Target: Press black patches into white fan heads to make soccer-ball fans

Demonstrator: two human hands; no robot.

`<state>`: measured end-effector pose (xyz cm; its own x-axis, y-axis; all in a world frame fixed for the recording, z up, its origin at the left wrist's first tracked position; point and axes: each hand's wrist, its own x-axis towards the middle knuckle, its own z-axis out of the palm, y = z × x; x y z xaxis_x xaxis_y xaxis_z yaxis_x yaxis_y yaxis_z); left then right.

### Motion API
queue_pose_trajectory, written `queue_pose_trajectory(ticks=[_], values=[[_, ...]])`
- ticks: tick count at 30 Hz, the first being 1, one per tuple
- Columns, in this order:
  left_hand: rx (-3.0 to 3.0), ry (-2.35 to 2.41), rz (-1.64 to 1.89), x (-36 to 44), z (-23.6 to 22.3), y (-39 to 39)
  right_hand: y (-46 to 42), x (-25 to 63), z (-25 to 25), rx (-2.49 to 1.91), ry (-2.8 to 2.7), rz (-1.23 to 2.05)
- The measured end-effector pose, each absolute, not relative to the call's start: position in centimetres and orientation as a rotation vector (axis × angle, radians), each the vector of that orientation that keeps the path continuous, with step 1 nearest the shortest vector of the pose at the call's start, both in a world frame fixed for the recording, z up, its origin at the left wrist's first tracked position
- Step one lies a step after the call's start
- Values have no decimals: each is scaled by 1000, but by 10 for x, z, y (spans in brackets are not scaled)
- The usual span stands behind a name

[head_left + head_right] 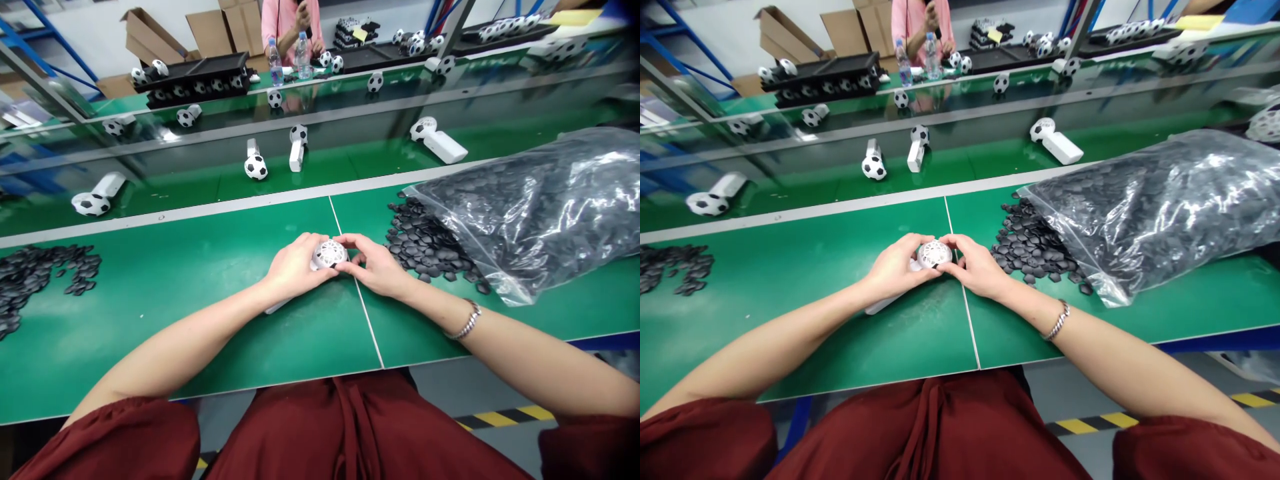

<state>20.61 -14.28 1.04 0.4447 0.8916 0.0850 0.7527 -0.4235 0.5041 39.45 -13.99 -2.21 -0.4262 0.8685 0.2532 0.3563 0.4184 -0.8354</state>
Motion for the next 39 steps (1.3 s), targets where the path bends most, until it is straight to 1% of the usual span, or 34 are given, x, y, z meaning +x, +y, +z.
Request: queue_pose_trajectory(ticks=[4,6,7,9,11,16,22,24,34,36,39], values=[[2319,1387,463,207,13,-145,-131,403,-18,-1009,-1960,1035],[2327,1351,424,206,14,-145,-123,418,-10,-1056,-1967,1011],[2337,1329,400,206,14,-145,-120,428,-6,-1121,-1981,916],[2374,1301,345,204,15,-144,-117,447,-1,-1279,-2058,626],[2429,1276,288,202,16,-143,-117,461,1,-1360,-2216,409],[2575,1225,239,201,19,-141,-126,464,-8,-1434,-2473,215],[2618,1250,227,203,18,-143,-142,452,-11,-1309,-2740,-256],[2616,1254,227,203,18,-143,-147,450,-12,-1294,-2782,-328],[2661,1156,311,201,15,-141,-144,441,-2,-1292,-2912,-379],[2648,1176,309,200,15,-143,-144,442,-1,-1319,-2795,-232],[2605,1172,286,200,17,-148,-149,439,1,-1268,-2457,244]])
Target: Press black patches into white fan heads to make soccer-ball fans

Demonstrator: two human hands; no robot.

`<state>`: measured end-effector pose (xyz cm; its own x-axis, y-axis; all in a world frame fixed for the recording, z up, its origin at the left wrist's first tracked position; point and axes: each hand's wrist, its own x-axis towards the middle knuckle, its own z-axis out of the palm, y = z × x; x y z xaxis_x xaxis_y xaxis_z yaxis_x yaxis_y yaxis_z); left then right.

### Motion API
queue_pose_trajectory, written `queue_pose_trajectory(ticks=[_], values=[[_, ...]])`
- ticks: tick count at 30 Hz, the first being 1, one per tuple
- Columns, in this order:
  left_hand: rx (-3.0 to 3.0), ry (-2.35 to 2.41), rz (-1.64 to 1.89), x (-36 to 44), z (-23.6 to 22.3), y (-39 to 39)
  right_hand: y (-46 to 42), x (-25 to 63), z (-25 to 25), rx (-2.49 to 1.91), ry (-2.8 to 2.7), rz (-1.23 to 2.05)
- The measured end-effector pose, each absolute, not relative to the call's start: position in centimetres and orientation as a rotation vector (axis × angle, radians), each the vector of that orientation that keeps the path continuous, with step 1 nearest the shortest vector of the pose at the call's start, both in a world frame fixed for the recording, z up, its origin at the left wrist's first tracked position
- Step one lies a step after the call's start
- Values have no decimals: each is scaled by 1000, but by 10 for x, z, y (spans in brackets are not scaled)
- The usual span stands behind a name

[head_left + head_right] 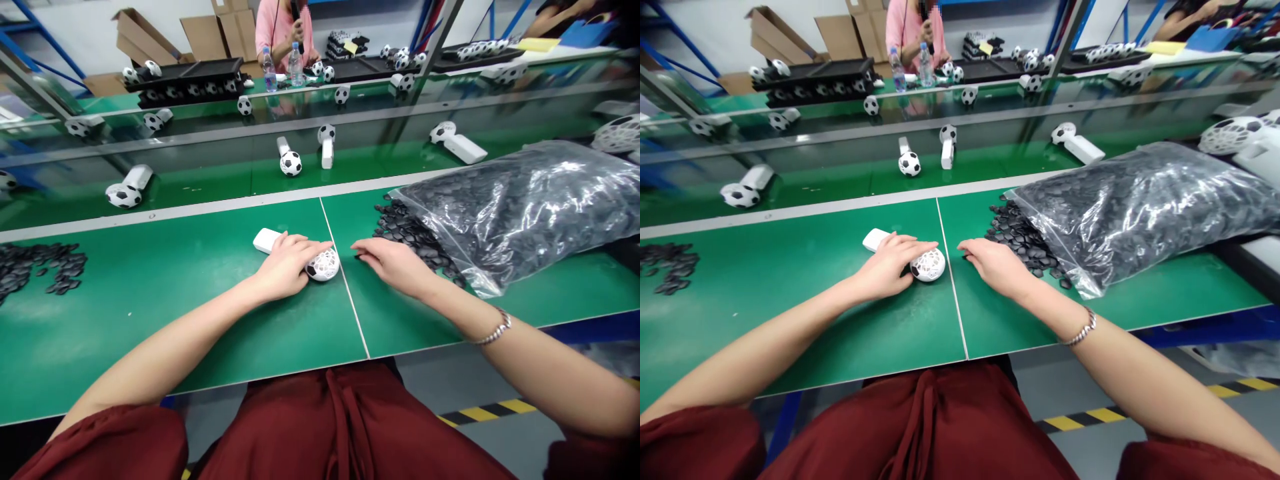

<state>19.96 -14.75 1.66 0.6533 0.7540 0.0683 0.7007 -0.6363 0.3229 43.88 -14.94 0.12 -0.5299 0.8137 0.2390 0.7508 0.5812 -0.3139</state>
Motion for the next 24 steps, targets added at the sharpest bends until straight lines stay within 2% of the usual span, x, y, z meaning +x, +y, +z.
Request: queue_pose_trajectory(ticks=[3,5,19,24], values=[[2532,1168,316,202,16,-151,-160,427,6,-1119,-2183,676],[2487,1198,355,204,15,-152,-166,417,7,-1027,-2110,831],[2425,1340,470,215,15,-153,-163,406,-12,-1120,-1937,915],[2394,1300,485,214,16,-151,-158,402,-13,-1063,-1688,1368]])
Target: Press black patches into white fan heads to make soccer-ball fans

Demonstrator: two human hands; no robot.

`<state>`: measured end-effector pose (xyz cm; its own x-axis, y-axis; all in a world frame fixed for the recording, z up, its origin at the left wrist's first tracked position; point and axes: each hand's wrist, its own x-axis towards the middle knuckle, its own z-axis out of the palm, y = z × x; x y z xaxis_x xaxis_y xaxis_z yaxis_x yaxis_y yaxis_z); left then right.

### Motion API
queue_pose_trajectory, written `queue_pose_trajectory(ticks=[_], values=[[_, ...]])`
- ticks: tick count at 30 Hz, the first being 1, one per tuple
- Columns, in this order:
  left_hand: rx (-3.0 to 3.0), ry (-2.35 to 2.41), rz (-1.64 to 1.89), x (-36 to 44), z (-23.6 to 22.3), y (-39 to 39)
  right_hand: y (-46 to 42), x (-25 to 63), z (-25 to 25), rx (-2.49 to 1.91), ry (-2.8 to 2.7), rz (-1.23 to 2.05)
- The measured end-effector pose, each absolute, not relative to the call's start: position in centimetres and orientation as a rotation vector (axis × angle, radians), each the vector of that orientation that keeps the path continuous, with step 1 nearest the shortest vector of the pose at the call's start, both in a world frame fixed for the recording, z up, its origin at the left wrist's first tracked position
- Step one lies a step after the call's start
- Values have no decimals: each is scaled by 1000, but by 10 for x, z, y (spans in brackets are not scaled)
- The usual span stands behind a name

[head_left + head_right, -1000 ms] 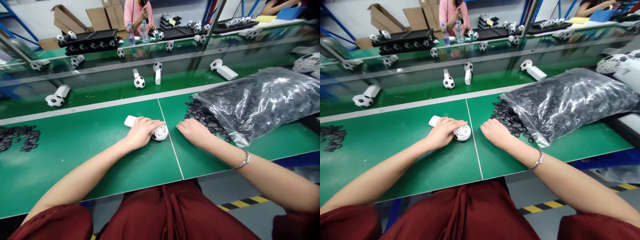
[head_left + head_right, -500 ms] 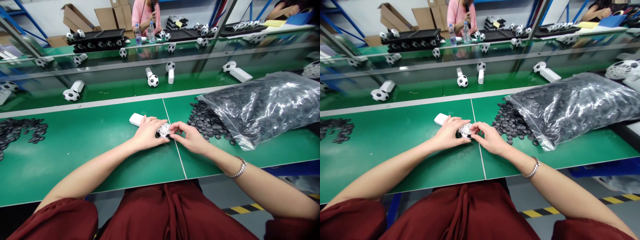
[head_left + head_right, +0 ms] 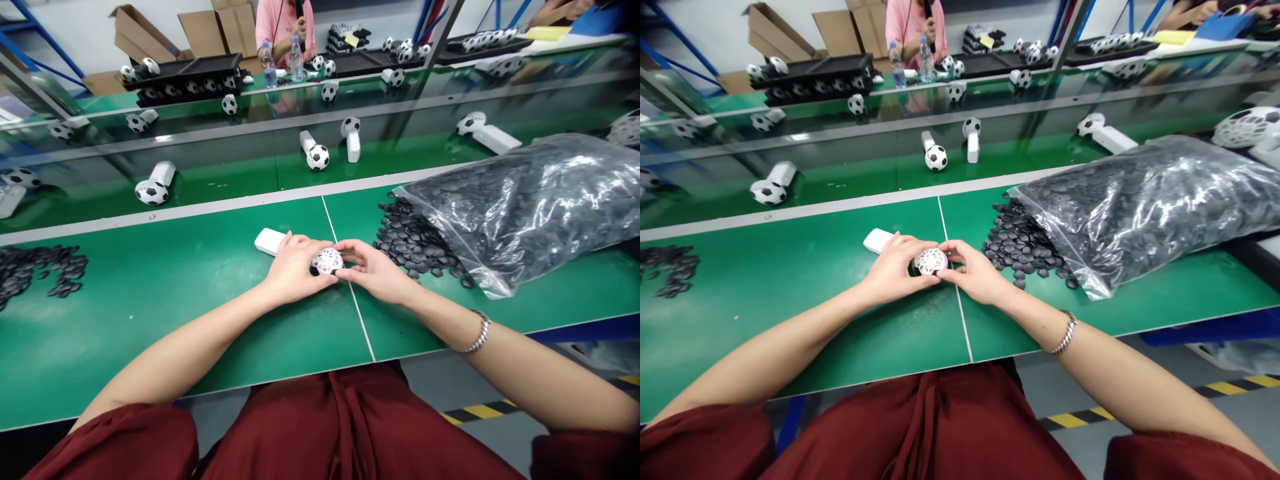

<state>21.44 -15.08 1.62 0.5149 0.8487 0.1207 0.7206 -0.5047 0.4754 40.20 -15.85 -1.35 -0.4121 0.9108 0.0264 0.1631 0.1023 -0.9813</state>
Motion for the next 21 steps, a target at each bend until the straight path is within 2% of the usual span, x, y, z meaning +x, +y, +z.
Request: queue_pose_trajectory(ticks=[3,10,21], values=[[2399,1221,505,213,16,-150,-158,401,-14,-1035,-1627,1470],[2410,1117,582,211,7,-148,-162,401,-17,-1096,-1708,1312],[2452,1078,472,206,10,-146,-159,401,-18,-1051,-1706,1332]])
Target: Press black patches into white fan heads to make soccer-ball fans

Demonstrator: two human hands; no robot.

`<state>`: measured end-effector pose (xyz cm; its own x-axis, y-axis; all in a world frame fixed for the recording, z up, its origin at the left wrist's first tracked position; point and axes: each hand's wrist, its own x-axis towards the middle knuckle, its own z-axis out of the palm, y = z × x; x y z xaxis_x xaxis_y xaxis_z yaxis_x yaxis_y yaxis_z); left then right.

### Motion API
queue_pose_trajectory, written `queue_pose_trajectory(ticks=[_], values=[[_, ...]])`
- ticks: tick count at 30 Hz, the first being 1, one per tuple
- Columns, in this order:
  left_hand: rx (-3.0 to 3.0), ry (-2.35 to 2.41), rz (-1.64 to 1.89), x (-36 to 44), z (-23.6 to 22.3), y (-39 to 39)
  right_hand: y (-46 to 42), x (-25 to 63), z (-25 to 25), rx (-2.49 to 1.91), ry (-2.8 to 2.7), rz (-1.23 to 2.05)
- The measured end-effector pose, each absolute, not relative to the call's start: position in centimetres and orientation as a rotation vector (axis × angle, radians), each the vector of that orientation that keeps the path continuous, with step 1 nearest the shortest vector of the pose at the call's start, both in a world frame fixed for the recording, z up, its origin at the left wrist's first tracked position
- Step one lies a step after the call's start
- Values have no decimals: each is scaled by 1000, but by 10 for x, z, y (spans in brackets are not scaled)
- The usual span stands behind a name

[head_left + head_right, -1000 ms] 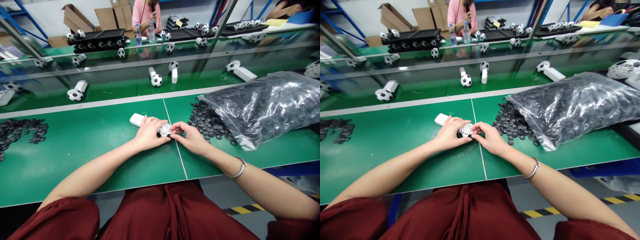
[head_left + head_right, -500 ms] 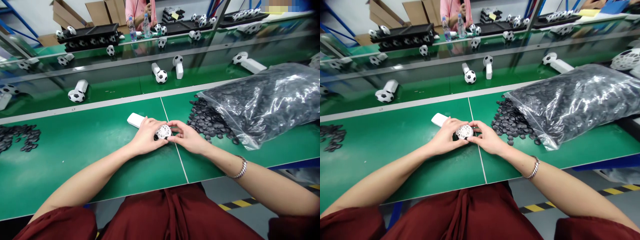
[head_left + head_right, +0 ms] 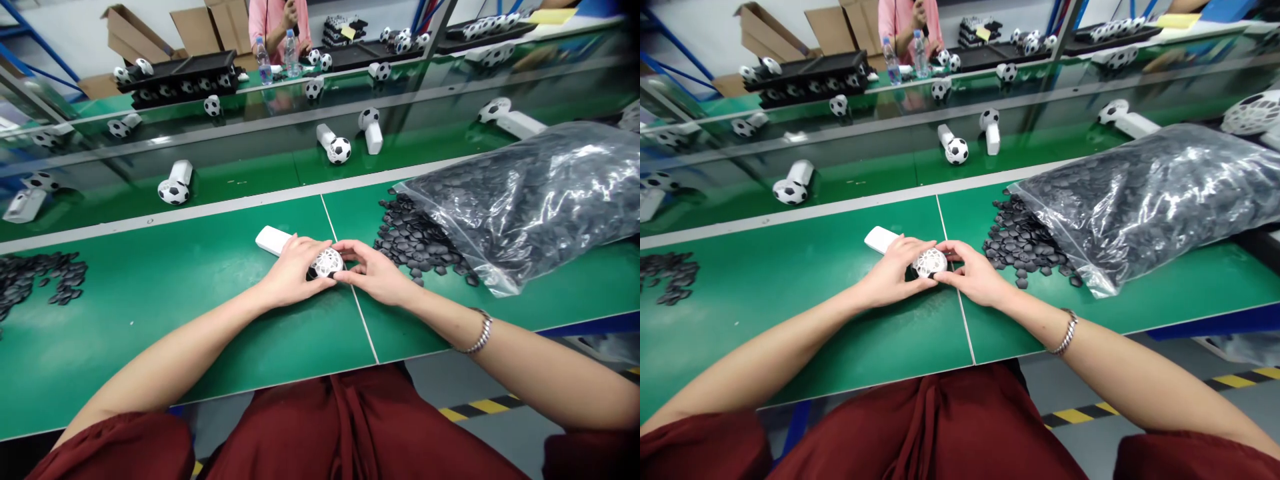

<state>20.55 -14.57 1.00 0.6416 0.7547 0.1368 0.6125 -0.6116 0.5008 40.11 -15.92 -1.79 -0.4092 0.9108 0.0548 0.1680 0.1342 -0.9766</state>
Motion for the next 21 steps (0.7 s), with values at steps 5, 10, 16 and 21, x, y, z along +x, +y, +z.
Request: queue_pose_trajectory(ticks=[5,10,16,21], values=[[2453,1070,407,205,11,-146,-158,403,-17,-1069,-1687,1381],[2470,1075,428,207,11,-145,-161,399,-18,-1108,-1702,1321],[2485,1050,449,207,11,-145,-152,409,-12,-1110,-1893,1143],[2446,1093,533,206,9,-144,-114,462,-3,-1507,-2191,265]])
